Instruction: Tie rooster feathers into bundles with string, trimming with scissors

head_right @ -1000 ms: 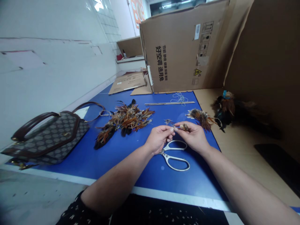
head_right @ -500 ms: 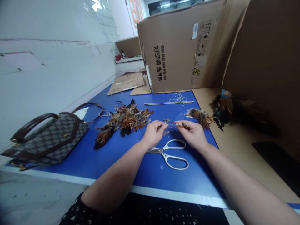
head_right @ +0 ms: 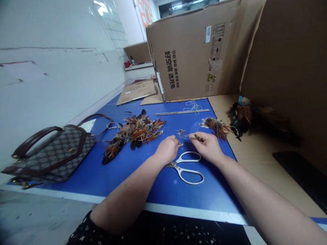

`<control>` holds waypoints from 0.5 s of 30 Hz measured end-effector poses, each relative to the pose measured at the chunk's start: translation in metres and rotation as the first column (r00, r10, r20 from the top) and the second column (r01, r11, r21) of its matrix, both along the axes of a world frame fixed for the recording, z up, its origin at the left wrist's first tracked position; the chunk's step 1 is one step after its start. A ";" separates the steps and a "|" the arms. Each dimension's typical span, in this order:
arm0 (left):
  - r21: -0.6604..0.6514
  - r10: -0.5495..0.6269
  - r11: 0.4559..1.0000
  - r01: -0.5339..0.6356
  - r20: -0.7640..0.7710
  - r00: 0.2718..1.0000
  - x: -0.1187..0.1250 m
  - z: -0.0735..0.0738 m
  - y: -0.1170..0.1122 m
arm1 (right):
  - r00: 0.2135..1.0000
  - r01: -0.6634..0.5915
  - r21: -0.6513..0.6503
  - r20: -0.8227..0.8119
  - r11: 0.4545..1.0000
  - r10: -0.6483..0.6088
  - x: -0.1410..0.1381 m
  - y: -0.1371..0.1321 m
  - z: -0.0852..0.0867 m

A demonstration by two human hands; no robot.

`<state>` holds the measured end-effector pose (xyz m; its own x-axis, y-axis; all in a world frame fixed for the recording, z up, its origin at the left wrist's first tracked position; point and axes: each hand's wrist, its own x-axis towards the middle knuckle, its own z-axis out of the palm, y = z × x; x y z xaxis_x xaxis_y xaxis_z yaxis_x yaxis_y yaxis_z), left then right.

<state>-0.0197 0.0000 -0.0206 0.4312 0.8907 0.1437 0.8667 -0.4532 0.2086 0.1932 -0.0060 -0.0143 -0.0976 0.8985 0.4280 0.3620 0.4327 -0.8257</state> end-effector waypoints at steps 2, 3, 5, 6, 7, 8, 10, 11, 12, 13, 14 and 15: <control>0.018 0.004 1.000 -0.004 0.011 1.000 0.000 -0.001 0.000 | 1.000 -0.004 -0.002 0.008 1.000 0.004 0.000 0.000 0.000; 0.021 0.010 1.000 -0.011 0.037 0.999 0.000 -0.002 0.001 | 1.000 -0.003 -0.004 0.010 1.000 0.003 0.001 0.001 -0.001; 0.021 0.041 0.999 -0.045 0.152 0.988 0.000 -0.003 0.003 | 1.000 0.002 -0.010 0.015 1.000 -0.002 0.001 0.001 0.000; 0.021 0.061 0.997 -0.068 0.246 0.967 0.000 -0.003 0.005 | 1.000 0.005 -0.012 0.019 1.000 -0.005 0.001 0.002 0.000; 0.019 0.077 0.996 -0.090 0.362 0.929 0.000 -0.003 0.007 | 1.000 0.009 -0.014 0.023 1.000 -0.008 0.002 0.002 0.001; 0.011 0.088 0.994 -0.107 0.492 0.866 -0.001 -0.002 0.009 | 1.000 0.010 -0.016 0.026 1.000 -0.010 0.002 0.001 0.002; -0.043 0.105 0.993 -0.109 0.737 0.667 -0.004 0.002 0.014 | 0.999 -0.010 -0.027 0.034 1.000 0.011 0.001 0.000 0.003; -0.085 0.128 0.991 -0.103 0.831 0.541 -0.007 0.005 0.016 | 0.998 -0.042 -0.039 0.044 0.998 0.043 0.001 -0.002 0.004; -0.136 0.162 0.987 -0.090 0.895 0.416 -0.010 0.009 0.019 | 0.993 -0.095 -0.058 0.064 0.994 0.098 0.000 -0.003 0.005; -0.181 0.200 0.979 -0.092 0.933 0.298 -0.014 0.013 0.023 | 0.980 -0.166 -0.083 0.101 0.983 0.174 0.000 -0.006 0.007; -0.205 0.224 0.972 -0.114 0.954 0.200 -0.019 0.017 0.026 | 0.959 -0.227 -0.103 0.150 0.968 0.241 -0.001 -0.008 0.008; -0.223 0.239 0.966 -0.129 0.962 0.132 -0.023 0.021 0.030 | 0.929 -0.280 -0.118 0.215 0.953 0.300 -0.002 -0.011 0.009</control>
